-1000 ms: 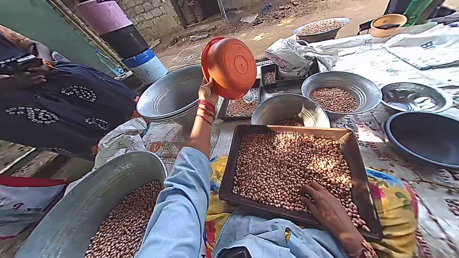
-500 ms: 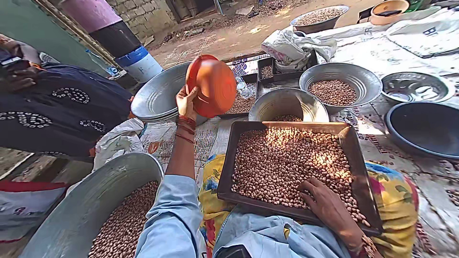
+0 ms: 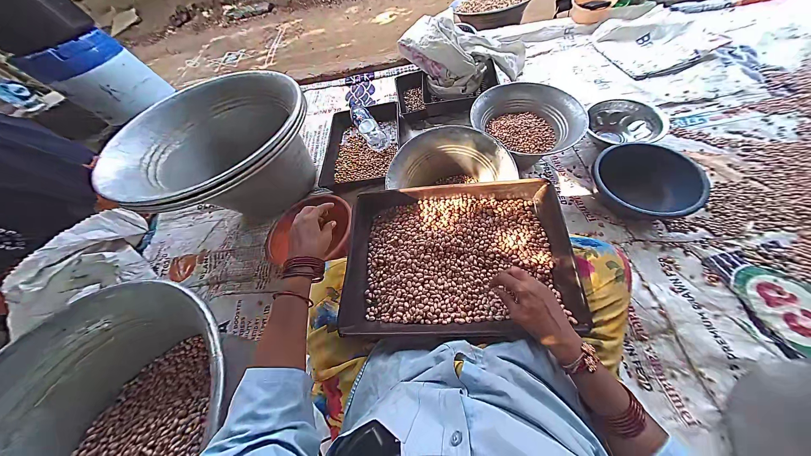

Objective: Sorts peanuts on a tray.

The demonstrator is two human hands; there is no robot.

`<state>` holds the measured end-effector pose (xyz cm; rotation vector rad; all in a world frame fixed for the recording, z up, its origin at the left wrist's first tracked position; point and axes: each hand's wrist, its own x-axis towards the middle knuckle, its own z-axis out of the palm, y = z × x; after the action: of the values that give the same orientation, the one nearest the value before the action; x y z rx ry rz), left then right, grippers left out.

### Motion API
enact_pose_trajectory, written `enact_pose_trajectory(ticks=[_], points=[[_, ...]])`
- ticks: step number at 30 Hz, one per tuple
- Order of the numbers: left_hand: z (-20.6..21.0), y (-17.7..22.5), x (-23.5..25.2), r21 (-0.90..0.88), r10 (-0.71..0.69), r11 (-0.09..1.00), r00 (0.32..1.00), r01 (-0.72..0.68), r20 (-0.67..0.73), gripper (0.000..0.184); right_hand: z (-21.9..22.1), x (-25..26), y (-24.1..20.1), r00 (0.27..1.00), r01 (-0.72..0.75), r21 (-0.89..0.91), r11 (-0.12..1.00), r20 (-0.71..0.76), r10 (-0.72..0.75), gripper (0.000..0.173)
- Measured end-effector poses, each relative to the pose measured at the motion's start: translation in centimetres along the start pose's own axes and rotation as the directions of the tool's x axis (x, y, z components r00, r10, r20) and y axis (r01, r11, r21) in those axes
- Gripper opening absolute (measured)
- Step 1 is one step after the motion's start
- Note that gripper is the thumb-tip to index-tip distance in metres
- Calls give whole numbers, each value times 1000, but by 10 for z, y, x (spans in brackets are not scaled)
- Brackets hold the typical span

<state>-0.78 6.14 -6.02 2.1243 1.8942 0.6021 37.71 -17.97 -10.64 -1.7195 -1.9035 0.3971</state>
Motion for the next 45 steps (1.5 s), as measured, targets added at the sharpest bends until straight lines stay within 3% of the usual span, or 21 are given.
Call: enact_pose_trajectory(ticks=[2,4,6,9,11,13,16,19,24,29,35,37,40,42,45], points=[[-6,22,-21,-112,189,976,982,-187,15,32,-9,-5,14,988,-2,33,999,-154,7,18],[-13,45,-44,-223,416,895,904,-387,97,29,-28,-7,23,971,-50,7,999,-234,50,22],[-21,68,-67,-311,598,795,760,-521,255,30,-50,-9,24,962,-118,-66,991,-254,98,18],[-17,94,-97,-436,731,681,519,-588,443,29,-64,-8,22,960,-178,-119,977,-238,146,13],[-6,108,-108,-493,762,643,428,-586,485,29,-57,-5,24,974,-137,-88,987,-195,118,10],[11,125,-114,-477,776,630,485,-613,404,23,-42,2,24,983,-91,-33,995,-163,85,11],[42,159,-111,-375,700,704,679,-604,221,10,-25,23,9,988,-127,-26,992,-96,124,10],[71,187,-103,-266,604,791,770,-550,204,11,-15,41,-6,986,-160,-66,985,-60,157,13],[109,218,-110,-101,542,837,786,-538,298,14,-12,53,-2,984,-147,-140,979,-119,131,12],[125,226,-117,23,546,812,772,-584,326,17,-3,51,4,985,-150,-142,979,-104,136,20],[119,220,-115,-83,563,813,741,-576,365,17,1,46,6,982,-154,-110,982,-126,140,20],[112,214,-107,-252,535,843,784,-474,314,15,-8,45,11,970,-211,35,977,-115,214,18],[87,206,-96,-396,369,887,878,-236,305,17,-25,40,21,937,-265,270,926,-153,313,16],[83,203,-86,-377,347,897,897,-231,275,16,-34,39,21,931,-272,303,914,-158,329,16],[96,212,-66,-249,394,910,879,-332,269,19,-35,47,14,954,-243,177,954,-135,269,10]])
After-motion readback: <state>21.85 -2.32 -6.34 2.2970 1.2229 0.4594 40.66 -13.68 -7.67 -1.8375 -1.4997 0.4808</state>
